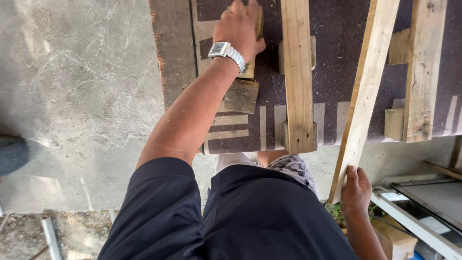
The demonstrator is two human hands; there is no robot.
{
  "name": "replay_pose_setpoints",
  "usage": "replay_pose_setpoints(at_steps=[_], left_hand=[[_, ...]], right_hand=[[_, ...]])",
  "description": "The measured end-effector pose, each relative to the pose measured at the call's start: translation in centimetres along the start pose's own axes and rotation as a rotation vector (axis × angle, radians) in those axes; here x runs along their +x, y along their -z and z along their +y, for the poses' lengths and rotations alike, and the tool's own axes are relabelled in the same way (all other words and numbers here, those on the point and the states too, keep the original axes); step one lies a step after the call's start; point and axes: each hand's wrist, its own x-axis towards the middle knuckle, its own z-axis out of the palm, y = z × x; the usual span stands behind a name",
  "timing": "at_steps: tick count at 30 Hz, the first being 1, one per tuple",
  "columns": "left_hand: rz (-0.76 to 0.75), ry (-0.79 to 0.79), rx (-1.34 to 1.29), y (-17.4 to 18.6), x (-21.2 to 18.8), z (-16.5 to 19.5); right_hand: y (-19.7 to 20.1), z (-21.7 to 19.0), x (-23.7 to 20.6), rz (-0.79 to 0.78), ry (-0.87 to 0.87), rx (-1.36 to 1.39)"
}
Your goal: The person disassembles a wooden pallet, using a hammer to pull and drive out nails from the planks. They pry loose boards, lift the separated planks off the pallet frame, and stack the reclaimed wood pieces on a nearby pile.
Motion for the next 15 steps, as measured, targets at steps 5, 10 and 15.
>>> replay_pose_setpoints(at_steps=[5,10,15], left_hand=[[0.093,0.169,-0.158,0.5,-1.8,-5.0],[-0.06,0.458,-0.364,1.1,-3.1,-8.7],[0.462,-0.014,-0.368,-0.4,-0.3,-7.2]], right_hand=[[-1.1,-3.9,-2.1,-0.046,0.096,-0.267],[-4.7,-7.1,-1.6,-0.082,0.314,-0.358],[-8.7,-10.6,-2.8,-0.136,0.302,-0.224]])
